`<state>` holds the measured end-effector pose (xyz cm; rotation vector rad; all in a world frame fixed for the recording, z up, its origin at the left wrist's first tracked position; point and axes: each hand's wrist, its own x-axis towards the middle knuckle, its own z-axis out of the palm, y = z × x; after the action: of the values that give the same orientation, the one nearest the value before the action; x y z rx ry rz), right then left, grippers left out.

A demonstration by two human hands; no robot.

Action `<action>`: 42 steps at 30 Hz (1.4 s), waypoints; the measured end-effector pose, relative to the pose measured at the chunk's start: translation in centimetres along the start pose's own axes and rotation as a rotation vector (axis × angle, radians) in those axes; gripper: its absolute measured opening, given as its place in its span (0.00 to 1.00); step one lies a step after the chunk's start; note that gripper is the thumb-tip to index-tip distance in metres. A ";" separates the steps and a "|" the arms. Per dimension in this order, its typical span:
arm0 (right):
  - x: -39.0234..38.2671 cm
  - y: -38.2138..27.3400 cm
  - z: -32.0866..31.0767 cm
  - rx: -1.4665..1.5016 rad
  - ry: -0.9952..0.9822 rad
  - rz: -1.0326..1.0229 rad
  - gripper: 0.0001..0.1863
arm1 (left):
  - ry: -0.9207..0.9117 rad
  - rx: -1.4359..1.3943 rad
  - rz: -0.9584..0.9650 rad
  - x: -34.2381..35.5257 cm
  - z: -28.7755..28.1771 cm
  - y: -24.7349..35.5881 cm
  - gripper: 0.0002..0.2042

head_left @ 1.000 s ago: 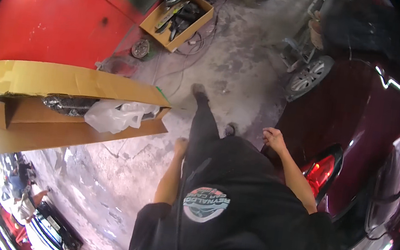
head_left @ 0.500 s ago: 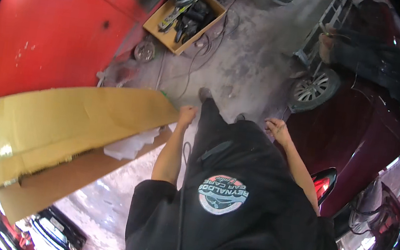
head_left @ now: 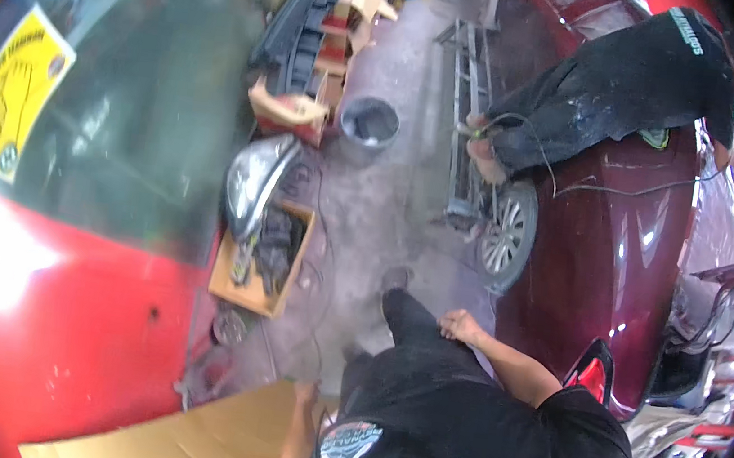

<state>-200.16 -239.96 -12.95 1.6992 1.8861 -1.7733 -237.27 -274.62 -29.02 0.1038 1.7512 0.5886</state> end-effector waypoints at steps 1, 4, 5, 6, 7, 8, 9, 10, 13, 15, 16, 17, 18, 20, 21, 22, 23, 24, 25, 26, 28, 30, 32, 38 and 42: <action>1.6 -0.2 -0.7 -0.019 0.005 -0.006 0.14 | -0.072 0.109 -0.047 1.2 -1.0 1.2 0.13; 7.2 -4.4 -1.4 -0.072 -0.052 -0.043 0.15 | 0.054 0.020 0.438 5.2 -4.3 0.9 0.07; 8.8 -5.9 -2.1 -0.094 -0.063 -0.050 0.15 | 0.189 0.360 0.742 6.2 -5.2 1.5 0.05; 10.2 -6.3 -3.2 -0.169 -0.042 -0.084 0.14 | 0.294 0.704 1.026 6.5 -4.8 3.1 0.09; 11.3 -6.5 -4.5 -0.135 -0.066 -0.082 0.14 | 0.319 0.910 1.025 7.0 -4.3 5.0 0.09; 12.1 -6.4 -6.9 -0.102 -0.056 -0.066 0.14 | 0.320 1.107 1.050 7.0 -2.4 9.4 0.08; 12.7 -6.3 -8.7 -0.065 -0.063 -0.052 0.14 | 0.331 1.311 1.056 6.8 -0.9 12.5 0.08; 14.2 -7.4 -9.1 -0.088 -0.073 -0.077 0.13 | 0.197 1.216 0.854 7.6 -1.6 13.6 0.06; 19.3 -7.8 -11.7 -0.144 -0.056 -0.119 0.13 | 0.004 0.767 0.214 10.4 -0.7 21.3 0.06; 20.4 -7.0 -14.8 -0.113 -0.004 -0.087 0.12 | 0.084 0.959 0.441 9.9 2.7 25.7 0.08; 21.1 -5.9 -15.8 -0.139 0.057 -0.079 0.11 | 0.185 1.162 0.725 9.0 4.0 27.2 0.10; 21.1 -5.2 -17.0 -0.098 0.053 -0.017 0.11 | 0.135 1.188 0.802 9.2 4.7 29.6 0.10; 21.1 -4.6 -18.2 -0.058 0.050 0.045 0.11 | 0.083 1.210 0.880 9.5 5.4 32.2 0.09; 21.6 -4.6 -18.1 0.020 0.040 0.107 0.11 | 0.071 0.992 0.794 8.3 5.9 35.6 0.08; 21.1 -3.9 -17.9 0.071 0.071 0.134 0.11 | 0.076 0.765 0.657 6.8 7.1 37.8 0.11; 20.5 -3.2 -18.1 0.123 0.114 0.159 0.11 | 0.080 0.541 0.528 6.1 7.8 39.5 0.16; 20.7 -3.3 -17.9 0.173 0.139 0.161 0.12 | 0.063 0.646 0.579 7.3 6.3 39.2 0.15; 20.7 -3.3 -17.4 0.123 0.120 0.157 0.12 | 0.042 0.753 0.626 8.8 4.8 39.2 0.14; 20.4 -2.9 -17.1 0.068 0.112 0.162 0.12 | 0.021 0.748 0.621 9.6 4.2 39.7 0.13; 19.8 -2.9 -17.2 0.016 0.118 0.171 0.12 | -0.015 0.748 0.623 10.2 4.2 41.1 0.13; 17.9 -2.6 -17.1 0.198 0.167 0.302 0.12 | -0.063 0.533 0.506 10.7 4.6 43.1 0.12; 18.1 -1.8 -16.1 0.227 0.121 0.308 0.11 | 0.000 0.695 0.566 14.0 1.9 42.4 0.12; 17.1 -3.8 -15.7 0.292 0.151 0.362 0.11 | -0.025 0.830 0.655 17.1 0.3 43.8 0.11; 16.9 -9.6 -15.2 0.325 0.159 0.374 0.13 | -0.210 0.645 0.695 22.4 0.1 56.6 0.09; 18.5 -12.8 -12.6 0.509 0.312 0.378 0.16 | -0.190 0.430 0.459 21.9 2.0 66.0 0.11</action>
<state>-208.83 -215.69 -12.19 2.4248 1.1122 -2.0223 -257.06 -208.55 -19.76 0.8521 1.6479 0.4975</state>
